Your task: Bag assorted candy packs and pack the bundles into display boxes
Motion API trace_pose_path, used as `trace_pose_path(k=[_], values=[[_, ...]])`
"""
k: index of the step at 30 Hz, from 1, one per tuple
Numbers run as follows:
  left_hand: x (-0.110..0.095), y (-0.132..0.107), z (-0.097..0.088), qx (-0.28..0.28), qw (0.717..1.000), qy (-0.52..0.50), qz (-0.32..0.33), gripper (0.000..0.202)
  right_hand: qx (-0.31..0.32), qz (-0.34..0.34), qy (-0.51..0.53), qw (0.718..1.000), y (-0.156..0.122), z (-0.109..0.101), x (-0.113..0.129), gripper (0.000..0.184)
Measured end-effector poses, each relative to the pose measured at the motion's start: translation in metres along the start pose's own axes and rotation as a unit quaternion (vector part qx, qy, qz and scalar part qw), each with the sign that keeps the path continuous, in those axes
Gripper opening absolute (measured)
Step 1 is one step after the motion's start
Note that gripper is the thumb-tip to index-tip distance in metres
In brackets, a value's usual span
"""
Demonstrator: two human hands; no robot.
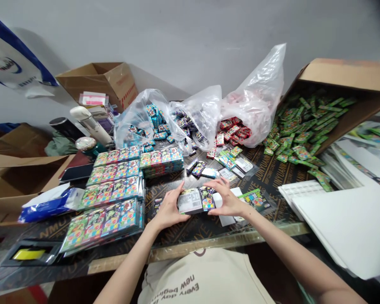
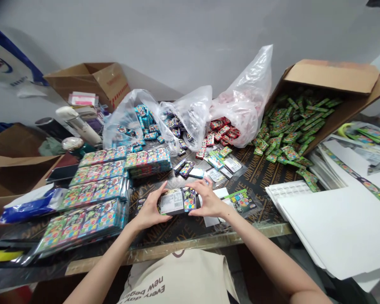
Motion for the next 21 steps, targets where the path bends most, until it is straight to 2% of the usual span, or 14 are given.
trace_pose_path(k=[8, 10, 12, 14, 17, 18, 21], values=[[-0.001, -0.001, 0.005, 0.007, 1.0, 0.013, -0.004, 0.104, 0.053, 0.007, 0.002, 0.999, 0.004, 0.017, -0.005, 0.09], [0.002, 0.0, 0.004, 0.003, 1.0, 0.008, -0.017, 0.102, 0.011, 0.015, -0.013, 1.0, 0.003, 0.014, -0.005, 0.097], [0.006, 0.002, 0.001, -0.013, 0.999, 0.003, -0.035, 0.101, -0.067, 0.038, -0.017, 0.997, 0.0, 0.006, -0.005, 0.097], [0.008, 0.004, 0.0, -0.023, 0.999, -0.001, -0.046, 0.101, -0.096, 0.046, 0.002, 0.994, -0.004, 0.006, -0.002, 0.085], [0.008, 0.008, 0.005, -0.015, 0.999, -0.006, -0.045, 0.104, -0.047, 0.019, 0.025, 0.998, 0.002, 0.014, -0.002, 0.06], [0.009, 0.008, 0.008, -0.011, 0.999, -0.004, -0.047, 0.104, -0.058, 0.019, 0.013, 0.998, 0.008, 0.009, -0.01, 0.053], [0.012, 0.006, 0.019, 0.004, 0.998, 0.016, -0.058, 0.103, -0.194, 0.09, -0.083, 0.973, 0.033, -0.034, -0.063, 0.043]])
Point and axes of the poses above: each hand's wrist, its own y-axis towards the middle knuckle, its own z-axis out of the palm, x = y × z, the point moved 8 cm from there along y, towards the middle knuckle, and after that the axes turned 8 degrees about y, right-handed, at the moved point
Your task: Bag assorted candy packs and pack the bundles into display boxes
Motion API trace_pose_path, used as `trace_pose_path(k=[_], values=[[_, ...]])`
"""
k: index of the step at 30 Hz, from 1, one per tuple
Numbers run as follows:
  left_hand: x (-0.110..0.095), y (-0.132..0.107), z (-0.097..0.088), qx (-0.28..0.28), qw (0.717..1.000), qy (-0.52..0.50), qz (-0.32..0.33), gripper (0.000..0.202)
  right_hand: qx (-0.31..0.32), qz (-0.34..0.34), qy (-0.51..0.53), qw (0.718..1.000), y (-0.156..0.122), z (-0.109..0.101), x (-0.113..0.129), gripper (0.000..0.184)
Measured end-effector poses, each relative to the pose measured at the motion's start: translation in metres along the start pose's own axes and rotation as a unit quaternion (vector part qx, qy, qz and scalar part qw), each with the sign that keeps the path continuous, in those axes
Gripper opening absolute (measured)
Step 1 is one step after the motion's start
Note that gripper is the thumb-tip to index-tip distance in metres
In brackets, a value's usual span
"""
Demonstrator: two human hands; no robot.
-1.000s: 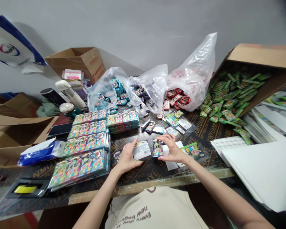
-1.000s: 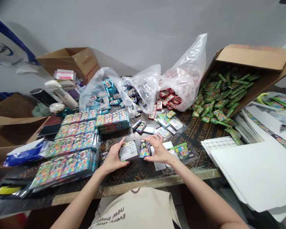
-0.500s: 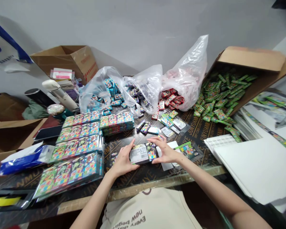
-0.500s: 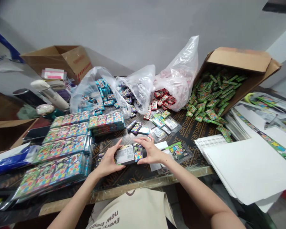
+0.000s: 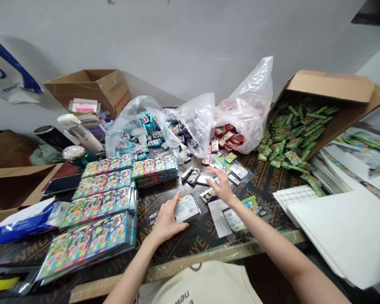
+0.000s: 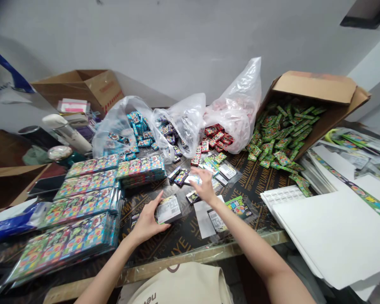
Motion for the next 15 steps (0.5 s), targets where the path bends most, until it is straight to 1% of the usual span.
trace_pose_path(k=[1, 3, 4, 6, 8, 10, 12, 13, 15], values=[[0.001, -0.002, 0.006, 0.011, 1.0, 0.008, 0.0, 0.102, -0.029, 0.032, -0.047, 0.998, 0.018, -0.004, -0.022, 0.046], [0.002, -0.009, 0.019, 0.041, 0.999, 0.022, 0.008, 0.102, 0.016, 0.058, -0.124, 0.99, 0.052, 0.006, -0.06, 0.057], [0.003, -0.012, 0.025, 0.054, 0.998, 0.029, 0.012, 0.101, 0.033, 0.057, -0.135, 0.989, 0.067, 0.012, -0.074, 0.059], [0.006, -0.019, 0.034, 0.067, 0.997, 0.042, 0.013, 0.098, 0.072, 0.037, -0.134, 0.988, 0.088, 0.024, -0.091, 0.055], [0.009, -0.024, 0.038, 0.069, 0.997, 0.046, 0.007, 0.095, 0.096, 0.012, -0.118, 0.988, 0.099, 0.034, -0.097, 0.042], [0.012, -0.026, 0.037, 0.076, 0.996, 0.037, 0.003, 0.094, 0.112, -0.004, -0.102, 0.988, 0.103, 0.038, -0.096, 0.029], [0.013, -0.024, 0.031, 0.079, 0.997, 0.014, -0.003, 0.093, 0.114, -0.011, -0.084, 0.99, 0.104, 0.033, -0.091, 0.019], [0.014, -0.022, 0.025, 0.073, 0.997, -0.005, -0.01, 0.092, 0.11, -0.012, -0.074, 0.991, 0.104, 0.028, -0.088, 0.019], [0.016, -0.014, 0.011, 0.042, 0.997, -0.059, -0.028, 0.083, 0.088, -0.007, -0.053, 0.995, 0.098, 0.015, -0.078, 0.024]])
Point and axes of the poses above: each hand's wrist, its own y-axis towards the middle knuckle, its own z-axis out of the palm, x = y × z, the point moved 8 cm from there along y, towards the middle knuckle, and after that the axes turned 8 degrees about y, right-handed, at the moved point
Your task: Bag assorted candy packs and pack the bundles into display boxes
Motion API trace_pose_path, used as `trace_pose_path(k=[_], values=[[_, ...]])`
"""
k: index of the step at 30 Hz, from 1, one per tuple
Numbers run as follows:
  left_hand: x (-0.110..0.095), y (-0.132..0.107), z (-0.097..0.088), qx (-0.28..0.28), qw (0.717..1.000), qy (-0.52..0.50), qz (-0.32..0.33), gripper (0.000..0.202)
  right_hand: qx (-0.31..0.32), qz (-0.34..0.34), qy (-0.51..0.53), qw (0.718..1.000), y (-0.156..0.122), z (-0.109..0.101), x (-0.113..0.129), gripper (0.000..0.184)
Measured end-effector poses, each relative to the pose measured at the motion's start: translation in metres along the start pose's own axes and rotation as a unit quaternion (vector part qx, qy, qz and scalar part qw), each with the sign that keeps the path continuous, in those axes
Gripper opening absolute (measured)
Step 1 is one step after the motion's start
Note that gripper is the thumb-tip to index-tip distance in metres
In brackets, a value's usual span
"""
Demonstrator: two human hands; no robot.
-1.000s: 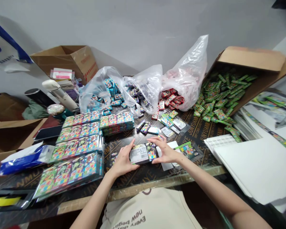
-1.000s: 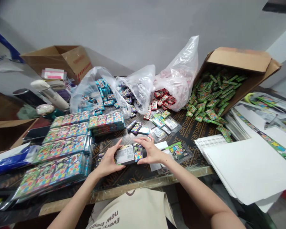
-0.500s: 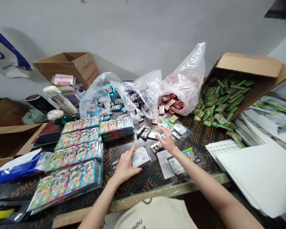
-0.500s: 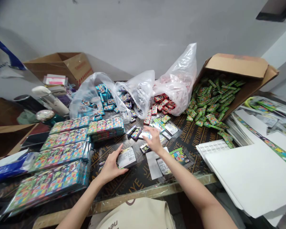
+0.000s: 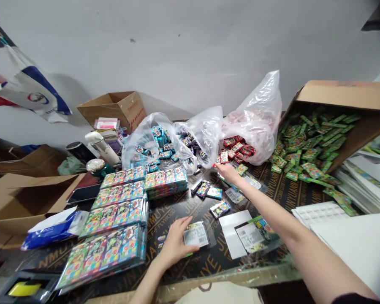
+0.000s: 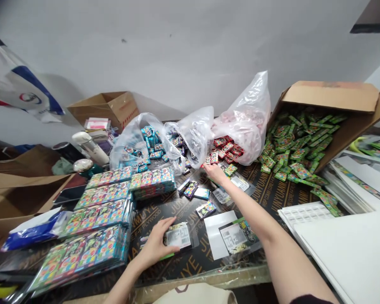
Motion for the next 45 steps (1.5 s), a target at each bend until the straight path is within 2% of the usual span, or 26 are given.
trace_pose_path(k=[2, 4, 7, 9, 11, 12, 14, 16, 17, 19, 20, 22, 23, 24, 26, 28, 31, 35, 37, 39, 41, 43, 45], values=[[-0.001, 0.008, -0.014, -0.04, 0.996, -0.075, -0.026, 0.067, -0.026, 0.011, 0.028, 0.999, -0.015, -0.01, 0.014, 0.033], [-0.003, 0.017, -0.019, -0.06, 0.982, -0.168, -0.066, 0.053, -0.029, 0.018, 0.059, 0.998, -0.038, -0.009, 0.036, 0.039], [-0.015, 0.029, -0.005, -0.032, 0.937, -0.326, -0.123, 0.045, 0.022, 0.025, 0.161, 0.986, -0.076, 0.009, 0.078, 0.037], [-0.027, 0.033, 0.011, 0.002, 0.9, -0.412, -0.144, 0.041, 0.063, 0.048, 0.268, 0.96, -0.098, 0.022, 0.101, 0.035], [-0.034, 0.033, 0.022, 0.014, 0.875, -0.457, -0.16, 0.037, 0.065, 0.063, 0.334, 0.938, -0.114, 0.024, 0.118, 0.038], [-0.034, 0.032, 0.024, 0.011, 0.869, -0.466, -0.167, 0.036, 0.056, 0.055, 0.332, 0.94, -0.119, 0.021, 0.125, 0.043], [-0.031, 0.029, 0.025, -0.001, 0.866, -0.469, -0.175, 0.036, 0.044, 0.013, 0.289, 0.956, -0.127, 0.014, 0.138, 0.068], [-0.029, 0.025, 0.024, -0.002, 0.87, -0.461, -0.175, 0.036, 0.06, -0.04, 0.236, 0.969, -0.134, 0.013, 0.151, 0.087], [-0.027, 0.023, 0.023, 0.002, 0.873, -0.456, -0.173, 0.036, 0.067, -0.057, 0.216, 0.972, -0.137, 0.013, 0.155, 0.086], [-0.024, 0.019, 0.022, 0.016, 0.878, -0.447, -0.168, 0.039, 0.056, -0.07, 0.183, 0.979, -0.141, 0.014, 0.156, 0.074], [-0.022, 0.018, 0.019, 0.013, 0.893, -0.422, -0.156, 0.04, 0.038, -0.068, 0.167, 0.983, -0.143, 0.013, 0.153, 0.069], [-0.017, 0.013, 0.009, -0.009, 0.951, -0.29, -0.103, 0.048, 0.004, -0.052, 0.126, 0.991, -0.146, 0.011, 0.142, 0.064], [-0.016, 0.011, 0.004, -0.018, 0.98, -0.187, -0.066, 0.059, -0.006, -0.045, 0.104, 0.994, -0.149, 0.011, 0.135, 0.062], [-0.016, 0.008, 0.003, -0.019, 0.996, -0.076, -0.028, 0.073, -0.009, -0.04, 0.084, 0.996, -0.151, 0.013, 0.129, 0.061], [-0.013, 0.001, 0.008, 0.001, 0.996, 0.09, 0.022, 0.098, 0.007, -0.038, 0.056, 0.998, -0.157, 0.019, 0.119, 0.06], [-0.008, -0.003, 0.013, 0.013, 0.988, 0.151, 0.037, 0.105, 0.04, -0.044, 0.053, 0.997, -0.164, 0.027, 0.115, 0.061], [-0.011, -0.006, 0.009, -0.013, 0.988, 0.143, 0.051, 0.105, 0.094, -0.051, 0.097, 0.99, -0.171, 0.037, 0.116, 0.067], [-0.022, -0.007, 0.004, -0.011, 0.99, 0.103, 0.094, 0.104, 0.168, -0.064, 0.164, 0.97, -0.172, 0.043, 0.121, 0.079], [-0.021, -0.007, -0.001, -0.025, 0.992, 0.087, 0.085, 0.1, 0.148, -0.049, 0.174, 0.972, -0.169, 0.039, 0.12, 0.09], [-0.016, -0.005, -0.007, -0.053, 0.994, 0.074, 0.062, 0.097, 0.082, -0.021, 0.182, 0.98, -0.165, 0.028, 0.118, 0.098], [-0.013, -0.003, -0.01, -0.07, 0.994, 0.067, 0.046, 0.097, 0.051, -0.016, 0.197, 0.979, -0.164, 0.024, 0.122, 0.088], [-0.012, -0.001, -0.009, -0.07, 0.994, 0.069, 0.039, 0.097, 0.072, -0.038, 0.207, 0.975, -0.16, 0.026, 0.126, 0.068], [-0.012, 0.0, -0.007, -0.063, 0.995, 0.075, 0.035, 0.096, 0.054, -0.037, 0.184, 0.981, -0.149, 0.02, 0.111, 0.055]])
Point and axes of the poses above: each hand's wrist, its own y-axis towards the middle knuckle, its own z-axis out of the palm, x = y × z, the point moved 8 cm from there along y, towards the middle knuckle, and after that the axes turned 8 degrees about y, right-handed, at the moved point
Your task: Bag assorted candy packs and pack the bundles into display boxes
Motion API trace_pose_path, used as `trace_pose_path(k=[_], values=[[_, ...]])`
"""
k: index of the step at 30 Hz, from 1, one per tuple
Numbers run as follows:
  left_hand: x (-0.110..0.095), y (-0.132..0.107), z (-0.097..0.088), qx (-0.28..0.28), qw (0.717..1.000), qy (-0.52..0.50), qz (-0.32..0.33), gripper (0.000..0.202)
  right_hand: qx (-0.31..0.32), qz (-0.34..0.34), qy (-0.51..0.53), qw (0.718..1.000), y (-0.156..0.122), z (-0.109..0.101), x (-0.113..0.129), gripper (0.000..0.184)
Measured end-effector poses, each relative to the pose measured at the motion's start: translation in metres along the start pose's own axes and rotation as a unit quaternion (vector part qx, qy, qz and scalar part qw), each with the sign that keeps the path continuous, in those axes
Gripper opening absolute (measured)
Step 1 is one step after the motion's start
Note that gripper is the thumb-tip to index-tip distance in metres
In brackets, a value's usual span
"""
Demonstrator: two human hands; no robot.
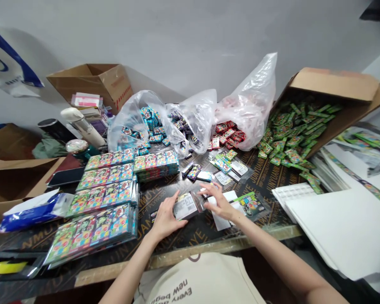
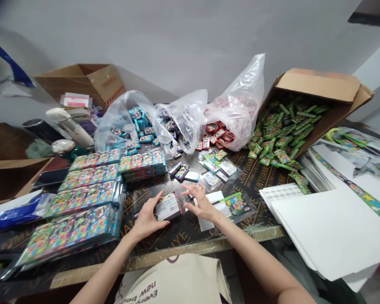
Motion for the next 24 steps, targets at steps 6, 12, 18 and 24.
trace_pose_path(k=[6, 12, 18, 24], values=[[-0.004, -0.005, 0.018, 0.054, 0.997, 0.046, 0.009, 0.09, -0.258, 0.213, -0.215, 0.917, 0.029, -0.11, -0.123, 0.064], [0.0, -0.012, 0.032, 0.08, 0.992, 0.093, 0.009, 0.082, -0.211, 0.289, -0.222, 0.907, 0.051, -0.158, -0.196, 0.069], [0.003, -0.006, 0.017, 0.063, 0.997, 0.018, -0.027, 0.081, -0.201, 0.26, -0.195, 0.924, 0.061, -0.154, -0.167, 0.066], [-0.015, 0.023, 0.015, -0.025, 0.898, -0.4, -0.179, 0.046, -0.083, 0.017, -0.094, 0.992, 0.05, -0.042, -0.019, 0.078]])
Point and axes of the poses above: each hand's wrist, its own y-axis towards the middle knuckle, its own z-axis out of the palm, x = y × z, the point moved 8 cm from there along y, towards the middle knuckle, and after that the axes turned 8 degrees about y, right-handed, at the moved point
